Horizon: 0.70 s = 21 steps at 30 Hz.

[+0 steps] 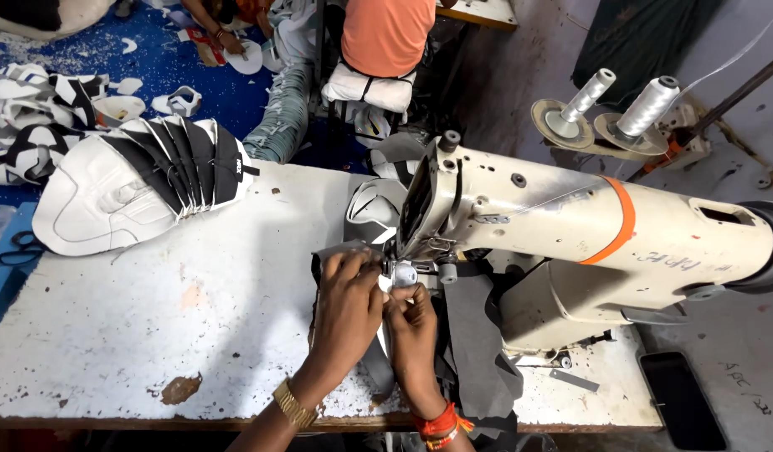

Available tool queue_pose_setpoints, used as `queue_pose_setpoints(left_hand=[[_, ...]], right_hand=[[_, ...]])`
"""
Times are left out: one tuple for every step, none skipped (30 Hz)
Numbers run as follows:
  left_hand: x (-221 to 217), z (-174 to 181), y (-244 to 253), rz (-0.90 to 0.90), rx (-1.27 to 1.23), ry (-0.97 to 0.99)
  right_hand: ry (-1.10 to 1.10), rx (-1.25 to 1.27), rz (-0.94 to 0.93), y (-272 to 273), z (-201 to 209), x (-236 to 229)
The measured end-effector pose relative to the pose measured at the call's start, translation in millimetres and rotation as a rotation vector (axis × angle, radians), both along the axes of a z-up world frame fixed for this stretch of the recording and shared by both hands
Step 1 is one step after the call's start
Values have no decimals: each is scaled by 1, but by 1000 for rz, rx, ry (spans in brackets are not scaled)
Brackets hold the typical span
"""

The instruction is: The person uses a sewing machine to stitch black fabric onto white shoe parts. They repeatedly pick up a shoe part, align it with a black fabric strip, and feed it through the machine. After sewing, they remove the part and place it on a pile.

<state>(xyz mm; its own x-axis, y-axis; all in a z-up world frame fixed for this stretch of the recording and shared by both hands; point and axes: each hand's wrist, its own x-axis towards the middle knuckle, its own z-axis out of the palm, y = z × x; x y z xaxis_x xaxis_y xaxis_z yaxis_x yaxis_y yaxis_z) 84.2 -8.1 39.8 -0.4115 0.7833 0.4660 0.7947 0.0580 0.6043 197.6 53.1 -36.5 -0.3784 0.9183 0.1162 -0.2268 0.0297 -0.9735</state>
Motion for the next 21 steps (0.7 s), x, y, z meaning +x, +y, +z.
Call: queue_pose_setpoints(left_hand=[[0, -2, -1, 1, -9, -7], [1, -5, -1, 0, -8, -4], [4, -10, -4, 3, 12, 1], [6, -14, -6, 6, 32, 5], [7, -16, -5, 2, 28, 5], [8, -18, -5, 7, 29, -2], [8, -20, -4, 12, 33, -7], [9, -19, -3, 8, 31, -6], [9, -18, 0, 14, 18, -19], [10, -17, 2, 20, 6, -32], [9, -16, 3, 14, 11, -29], [7, -14, 5, 13, 16, -33], [6, -14, 4, 17, 17, -39], [4, -12, 6, 16, 19, -39], [3, -11, 7, 15, 32, -53], [1, -10, 8, 14, 45, -66], [1, -11, 9, 10, 46, -67], [0, -13, 9, 5, 35, -55], [-2, -14, 11, 4, 28, -42], [-3, -19, 11, 2, 33, -42], [-3, -26, 10, 3, 71, -32]], right_hand=[[-21, -14, 8, -2, 3, 0], [-18, -13, 7, -2, -2, 1], [-8, 17, -2, -4, -9, 3], [1, 47, -11, -6, -16, 6], [1, 43, -15, -7, -10, 6], [-5, 24, -1, -9, -5, 7], [-8, 7, 12, -10, 1, 7], [-6, 5, 8, -8, 2, 7], [-48, -7, 8, -5, 4, 7], [-89, -20, 7, -2, 6, 7], [-86, -15, 1, 2, -1, 9], [-70, -9, 26, 7, -9, 10], [-58, -7, 57, 10, -17, 12], [-58, -5, 56, 10, -5, 16], [-118, 12, 111, 10, 8, 20], [-179, 28, 165, 10, 20, 24], [-181, 29, 161, 8, 44, 37], [-423, 84, 84, 6, 68, 49], [-664, 142, 7, 6, 94, 61], [-664, 147, 3, 55, 61, 106], [-645, 319, -240, 92, 29, 161]])
